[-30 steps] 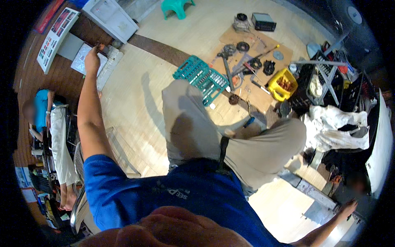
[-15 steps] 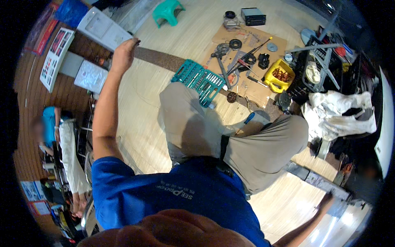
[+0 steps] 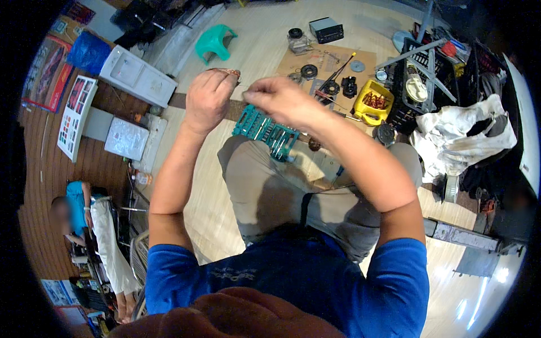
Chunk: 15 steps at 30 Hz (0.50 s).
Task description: The person disassembles and works on an electronic motor component, using a screwdriver to remove screws and handling wires and a circuit board while sitting on the floor.
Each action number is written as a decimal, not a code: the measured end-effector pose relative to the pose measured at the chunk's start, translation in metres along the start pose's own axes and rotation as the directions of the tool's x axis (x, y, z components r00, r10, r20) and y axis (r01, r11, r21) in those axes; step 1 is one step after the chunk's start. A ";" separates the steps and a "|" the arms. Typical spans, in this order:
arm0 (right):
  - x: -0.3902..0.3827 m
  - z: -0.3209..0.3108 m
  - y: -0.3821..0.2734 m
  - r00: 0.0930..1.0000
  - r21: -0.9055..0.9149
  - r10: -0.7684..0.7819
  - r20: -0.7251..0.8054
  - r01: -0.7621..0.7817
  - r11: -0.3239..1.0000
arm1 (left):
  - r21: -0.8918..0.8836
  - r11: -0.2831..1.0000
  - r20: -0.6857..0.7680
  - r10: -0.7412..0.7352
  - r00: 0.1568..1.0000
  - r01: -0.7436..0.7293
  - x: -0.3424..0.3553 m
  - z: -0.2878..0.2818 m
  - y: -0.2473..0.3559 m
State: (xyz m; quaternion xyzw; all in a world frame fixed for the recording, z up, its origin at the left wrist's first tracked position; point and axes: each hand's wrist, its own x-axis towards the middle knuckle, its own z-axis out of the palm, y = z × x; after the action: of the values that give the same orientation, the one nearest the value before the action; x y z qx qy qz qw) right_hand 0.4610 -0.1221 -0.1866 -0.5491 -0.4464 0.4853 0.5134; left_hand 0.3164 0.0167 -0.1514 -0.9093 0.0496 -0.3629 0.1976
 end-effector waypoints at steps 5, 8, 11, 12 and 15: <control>-0.003 -0.044 -0.009 0.938 -0.480 -0.342 0.055 0.325 0.815 | -0.382 0.874 0.203 -0.237 0.950 0.300 -0.046 0.010 0.013; 0.010 -0.067 0.009 0.939 -0.488 -0.342 0.043 0.318 0.813 | -0.610 0.594 0.384 -0.358 0.851 0.525 -0.056 0.022 0.037; 0.023 -0.084 0.032 0.910 -0.497 -0.413 0.023 0.369 0.785 | -0.681 -0.203 0.720 -0.361 0.593 0.703 -0.068 0.038 0.053; 0.028 -0.085 0.045 0.910 -0.488 -0.413 0.020 0.370 0.791 | -0.674 -0.201 0.726 -0.358 0.587 0.711 -0.070 0.043 0.056; 0.033 -0.088 0.084 0.981 -0.173 -0.164 -0.108 0.144 0.974 | -0.632 -0.733 0.639 -0.310 0.704 0.252 -0.062 0.060 0.069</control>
State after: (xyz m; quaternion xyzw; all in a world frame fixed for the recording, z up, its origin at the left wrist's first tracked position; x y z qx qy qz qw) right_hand 0.5520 -0.1072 -0.2731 -0.5816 -0.4942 0.3714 0.5288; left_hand 0.3159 -0.0124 -0.2577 -0.5124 -0.0203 -0.1820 -0.8390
